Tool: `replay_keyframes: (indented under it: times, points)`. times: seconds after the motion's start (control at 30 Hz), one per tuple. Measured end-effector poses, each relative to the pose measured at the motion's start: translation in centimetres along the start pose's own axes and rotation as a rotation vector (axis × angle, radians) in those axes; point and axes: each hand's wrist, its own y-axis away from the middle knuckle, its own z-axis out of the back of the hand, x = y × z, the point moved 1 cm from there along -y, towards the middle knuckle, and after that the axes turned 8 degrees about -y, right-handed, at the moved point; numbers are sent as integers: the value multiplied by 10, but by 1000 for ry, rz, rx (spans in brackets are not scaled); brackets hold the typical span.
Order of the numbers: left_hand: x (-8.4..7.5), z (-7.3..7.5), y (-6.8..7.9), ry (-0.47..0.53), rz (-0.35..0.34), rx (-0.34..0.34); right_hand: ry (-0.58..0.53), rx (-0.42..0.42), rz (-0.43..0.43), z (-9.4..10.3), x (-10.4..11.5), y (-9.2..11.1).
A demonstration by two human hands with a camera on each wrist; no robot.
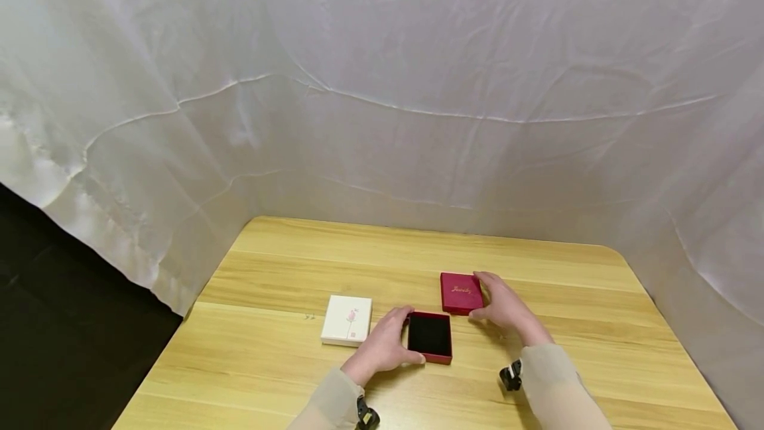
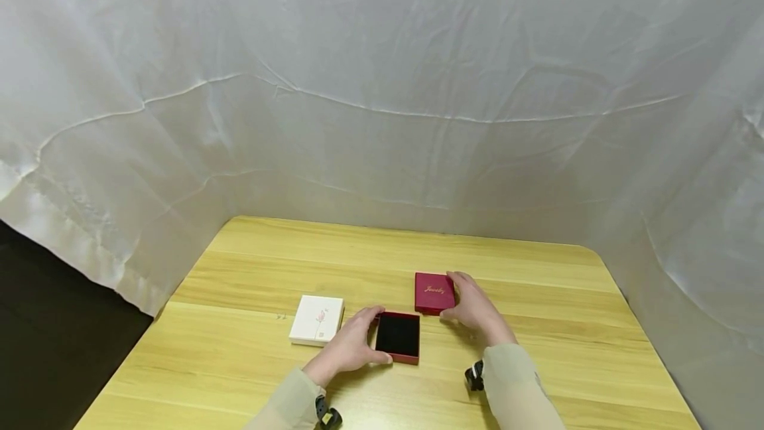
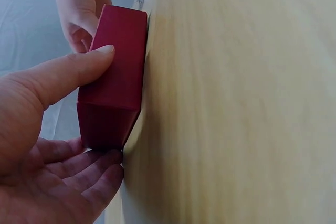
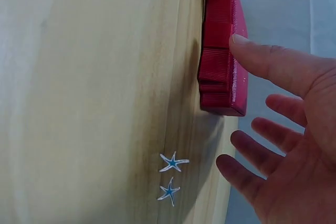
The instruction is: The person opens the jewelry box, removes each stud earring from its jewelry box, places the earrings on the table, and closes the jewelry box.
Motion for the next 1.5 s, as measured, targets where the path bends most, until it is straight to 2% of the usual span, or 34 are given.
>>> replay_keyframes:
  times: [0.3, 0.87, 1.17, 1.33, 1.5]
  points:
    - [0, 2, 1, 16, 4, 19, -8, 25, -29, -3, -2, -9]
    - [0, 1, 0, 17, 11, 35, -18, 30, -11, -6, -7, -16]
    - [-4, 3, -1, 40, 67, 46, -26, 20, -32, -5, -4, -14]
    - [-11, 12, -2, 54, 107, 19, -53, 3, -35, -5, -1, -13]
    - [-17, 23, -5, 42, 69, -32, -76, -20, -21, -3, 6, -8]
